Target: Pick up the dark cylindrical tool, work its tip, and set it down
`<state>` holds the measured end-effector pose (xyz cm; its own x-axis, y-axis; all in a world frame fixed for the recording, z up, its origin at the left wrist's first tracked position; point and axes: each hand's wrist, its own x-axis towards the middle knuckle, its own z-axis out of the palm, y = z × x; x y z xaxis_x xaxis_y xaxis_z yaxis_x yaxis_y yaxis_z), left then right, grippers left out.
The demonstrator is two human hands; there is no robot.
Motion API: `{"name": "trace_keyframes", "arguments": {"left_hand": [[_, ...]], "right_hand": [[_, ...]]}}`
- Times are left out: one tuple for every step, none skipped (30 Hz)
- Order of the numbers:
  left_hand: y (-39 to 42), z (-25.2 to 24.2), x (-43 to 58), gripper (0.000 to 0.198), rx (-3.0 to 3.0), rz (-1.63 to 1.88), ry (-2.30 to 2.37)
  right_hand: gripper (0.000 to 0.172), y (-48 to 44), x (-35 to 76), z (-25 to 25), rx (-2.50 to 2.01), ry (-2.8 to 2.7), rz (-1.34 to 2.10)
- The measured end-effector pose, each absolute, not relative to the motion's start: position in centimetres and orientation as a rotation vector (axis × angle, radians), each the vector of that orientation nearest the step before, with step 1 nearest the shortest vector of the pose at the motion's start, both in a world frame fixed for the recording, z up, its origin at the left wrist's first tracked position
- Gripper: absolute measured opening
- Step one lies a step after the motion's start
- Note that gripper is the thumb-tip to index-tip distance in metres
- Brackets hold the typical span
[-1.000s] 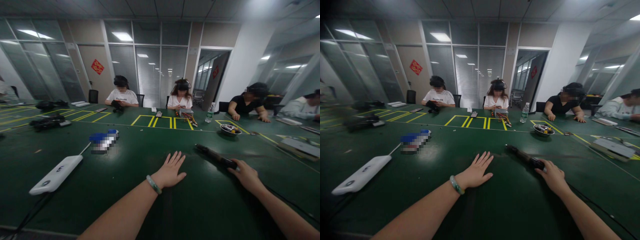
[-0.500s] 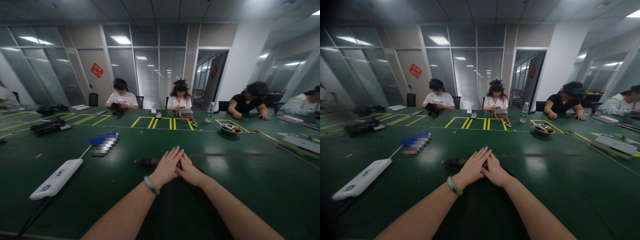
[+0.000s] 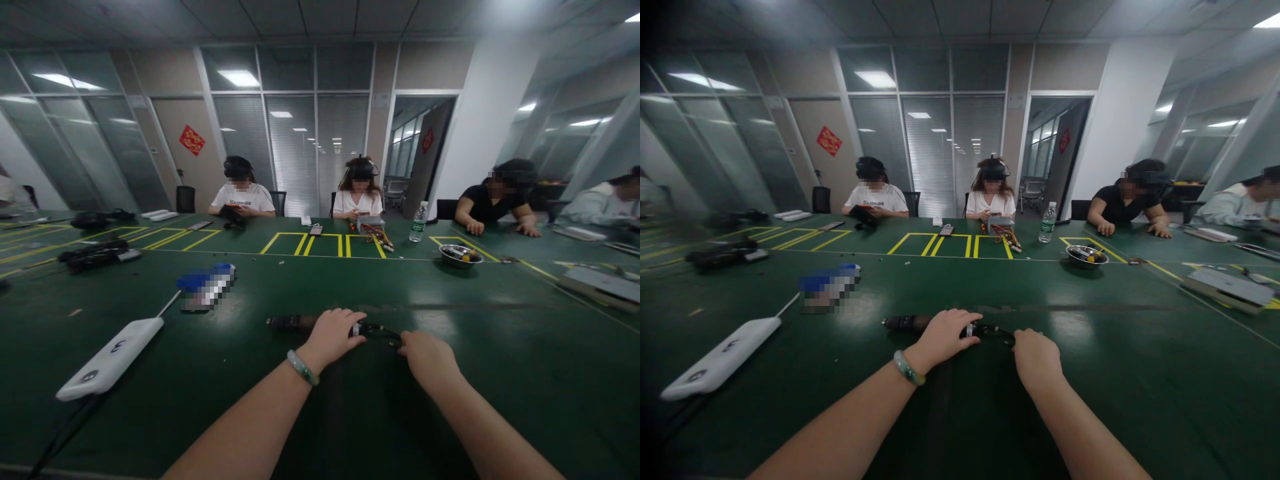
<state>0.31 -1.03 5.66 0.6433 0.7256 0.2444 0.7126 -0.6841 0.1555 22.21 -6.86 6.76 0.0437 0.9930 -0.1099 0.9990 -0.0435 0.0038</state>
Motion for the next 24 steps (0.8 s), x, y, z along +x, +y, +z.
{"name": "trace_keyframes", "arguments": {"left_hand": [[-1.0,5.7,0.3,0.051,2.808,0.452,1.221],[-0.9,5.7,0.3,0.050,2.808,0.457,1.214],[-0.9,5.7,0.3,0.049,2.807,0.462,1.209],[-0.8,5.7,0.3,0.048,2.806,0.468,1.206],[-0.8,5.7,0.3,0.047,2.803,0.473,1.205],[-0.8,5.7,0.3,0.047,2.798,0.477,1.206],[-0.7,5.7,0.3,0.047,2.793,0.478,1.207],[-0.7,5.7,0.3,0.047,2.787,0.477,1.209],[-0.6,5.7,0.2,0.047,2.781,0.477,1.210],[-0.6,5.6,0.2,0.048,2.776,0.482,1.208],[-0.5,5.5,0.2,0.048,2.771,0.494,1.202],[-0.5,5.5,0.1,0.048,2.766,0.511,1.194],[-0.4,5.4,0.1,0.048,2.762,0.531,1.185],[-0.4,5.3,0.1,0.047,2.758,0.552,1.177],[-0.4,5.3,0.1,0.047,2.754,0.570,1.172],[-0.4,5.3,0.1,0.046,2.749,0.585,1.173],[-0.5,5.3,0.2,0.044,2.744,0.596,1.180],[-0.5,5.3,0.2,0.043,2.742,0.601,1.184],[-0.5,5.4,0.3,0.042,2.740,0.606,1.189],[-0.6,5.5,0.3,0.041,2.741,0.609,1.194],[-0.6,5.6,0.3,0.039,2.743,0.607,1.195],[-0.6,5.7,0.3,0.037,2.747,0.599,1.188],[-0.7,5.9,0.3,0.035,2.752,0.587,1.175],[-0.7,6.0,0.2,0.033,2.758,0.575,1.164]], "right_hand": [[0.016,-6.3,22.3,6.9,2.230,2.111,-0.098],[0.016,-5.7,22.5,7.0,2.242,2.113,-0.078],[0.016,-5.0,22.7,7.1,2.242,2.130,-0.057],[0.016,-4.1,23.0,7.1,2.233,2.154,-0.038],[0.015,-3.3,23.3,7.1,2.218,2.183,-0.025],[0.015,-2.4,23.6,7.1,2.194,2.220,-0.015],[0.016,-1.7,23.8,7.0,2.168,2.265,-0.003],[0.017,-1.0,24.0,6.8,2.146,2.313,0.014],[0.018,-0.6,24.2,6.6,2.132,2.356,0.036],[0.018,-0.3,24.3,6.3,2.129,2.394,0.057],[0.017,-0.2,24.3,6.0,2.132,2.429,0.067],[0.016,-0.3,24.4,5.7,2.142,2.459,0.059],[0.015,-0.5,24.4,5.5,2.157,2.482,0.029],[0.015,-0.8,24.5,5.4,2.173,2.502,-0.020],[0.015,-1.1,24.6,5.3,2.183,2.521,-0.083],[0.015,-1.4,24.6,5.3,2.189,2.538,-0.147],[0.015,-1.7,24.6,5.5,2.188,2.548,-0.204],[0.014,-2.0,24.6,5.7,2.185,2.550,-0.251],[0.014,-2.2,24.5,5.9,2.178,2.546,-0.293],[0.014,-2.4,24.4,6.1,2.167,2.540,-0.327],[0.013,-2.6,24.2,6.3,2.157,2.536,-0.352],[0.013,-2.8,24.0,6.4,2.150,2.536,-0.369],[0.013,-3.0,23.7,6.4,2.146,2.540,-0.382],[0.012,-3.2,23.4,6.4,2.143,2.550,-0.388]]}}
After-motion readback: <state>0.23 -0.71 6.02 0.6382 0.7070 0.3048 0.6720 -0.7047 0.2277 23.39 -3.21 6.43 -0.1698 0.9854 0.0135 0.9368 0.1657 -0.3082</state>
